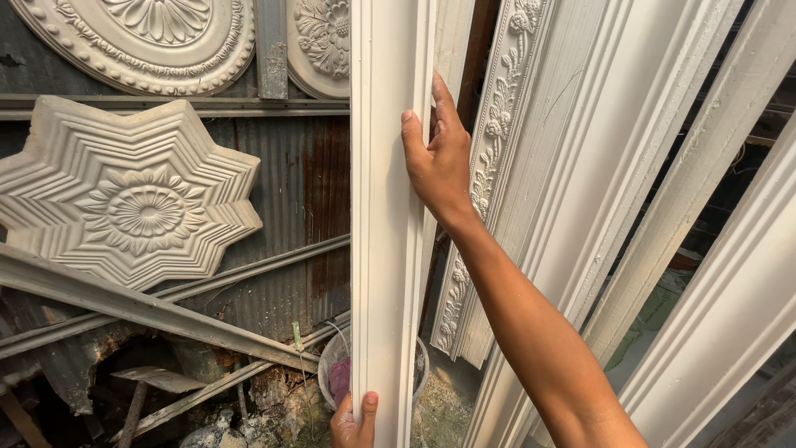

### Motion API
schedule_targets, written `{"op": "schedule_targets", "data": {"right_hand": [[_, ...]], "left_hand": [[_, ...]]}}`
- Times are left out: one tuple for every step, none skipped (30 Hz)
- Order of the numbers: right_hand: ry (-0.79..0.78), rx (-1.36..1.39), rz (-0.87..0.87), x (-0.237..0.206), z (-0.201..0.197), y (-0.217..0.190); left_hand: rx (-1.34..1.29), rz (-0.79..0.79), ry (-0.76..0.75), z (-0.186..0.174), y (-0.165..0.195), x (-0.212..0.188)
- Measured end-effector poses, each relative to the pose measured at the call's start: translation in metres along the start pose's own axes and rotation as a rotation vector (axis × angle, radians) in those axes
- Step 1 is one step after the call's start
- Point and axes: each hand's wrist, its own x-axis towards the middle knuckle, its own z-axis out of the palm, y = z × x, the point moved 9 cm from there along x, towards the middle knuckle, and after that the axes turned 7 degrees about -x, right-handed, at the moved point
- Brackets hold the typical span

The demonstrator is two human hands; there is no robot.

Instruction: The person carries long white plaster cornice moldings one at a time and leans them against a storage rack. They then walk to a plaster-dusted work table, scrape dried plaster residue off its surface with a small hand scraper, and sweep the loosened debris across the table with an orange hand brush.

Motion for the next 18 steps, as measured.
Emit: {"op": "schedule_targets", "data": {"right_hand": [[0.012,-0.011,-0.054,0.003,-0.004,-0.006],[0.022,-0.022,-0.107,0.005,-0.006,-0.012],[0.025,-0.04,-0.098,0.008,-0.006,-0.012],[0.029,-0.06,-0.089,0.01,-0.008,-0.012],[0.034,-0.08,-0.081,0.012,-0.009,-0.012],[0.031,-0.074,-0.059,0.014,-0.009,-0.011],[0.029,-0.068,-0.037,0.015,-0.009,-0.011],[0.028,-0.062,-0.016,0.015,-0.009,-0.01],[0.047,-0.102,-0.063,0.015,-0.01,-0.014],[0.066,-0.142,-0.11,0.014,-0.011,-0.018],[0.083,-0.183,-0.157,0.012,-0.012,-0.024],[0.074,-0.167,-0.086,0.012,-0.012,-0.018],[0.065,-0.15,-0.013,0.012,-0.011,-0.012],[0.057,-0.131,0.058,0.011,-0.01,-0.007],[0.063,-0.14,0.052,0.01,-0.01,-0.009],[0.067,-0.148,0.049,0.008,-0.009,-0.011],[0.071,-0.157,0.047,0.006,-0.009,-0.012],[0.068,-0.157,0.022,0.004,-0.007,-0.016]], "left_hand": [[0.01,0.008,0.008,0.0,0.004,0.001],[0.034,0.004,0.007,0.0,0.006,0.003],[0.059,0.001,0.005,-0.001,0.009,0.004],[0.085,-0.003,0.002,0.0,0.011,0.006],[0.102,-0.037,0.005,-0.001,0.009,0.008],[0.119,-0.074,0.007,-0.002,0.007,0.008],[0.137,-0.111,0.008,-0.003,0.005,0.009],[0.119,-0.095,-0.001,-0.002,0.007,0.009],[0.1,-0.08,-0.011,-0.002,0.008,0.01],[0.081,-0.065,-0.021,-0.002,0.01,0.01],[0.084,-0.069,-0.023,-0.003,0.009,0.011],[0.086,-0.075,-0.024,-0.004,0.008,0.011],[0.09,-0.081,-0.026,-0.006,0.006,0.012],[0.084,-0.09,-0.027,-0.008,0.005,0.013],[0.077,-0.099,-0.028,-0.01,0.003,0.014],[0.07,-0.11,-0.028,-0.013,0.001,0.015],[0.067,-0.113,-0.036,-0.015,0.001,0.015],[0.065,-0.116,-0.043,-0.016,0.001,0.016]]}}
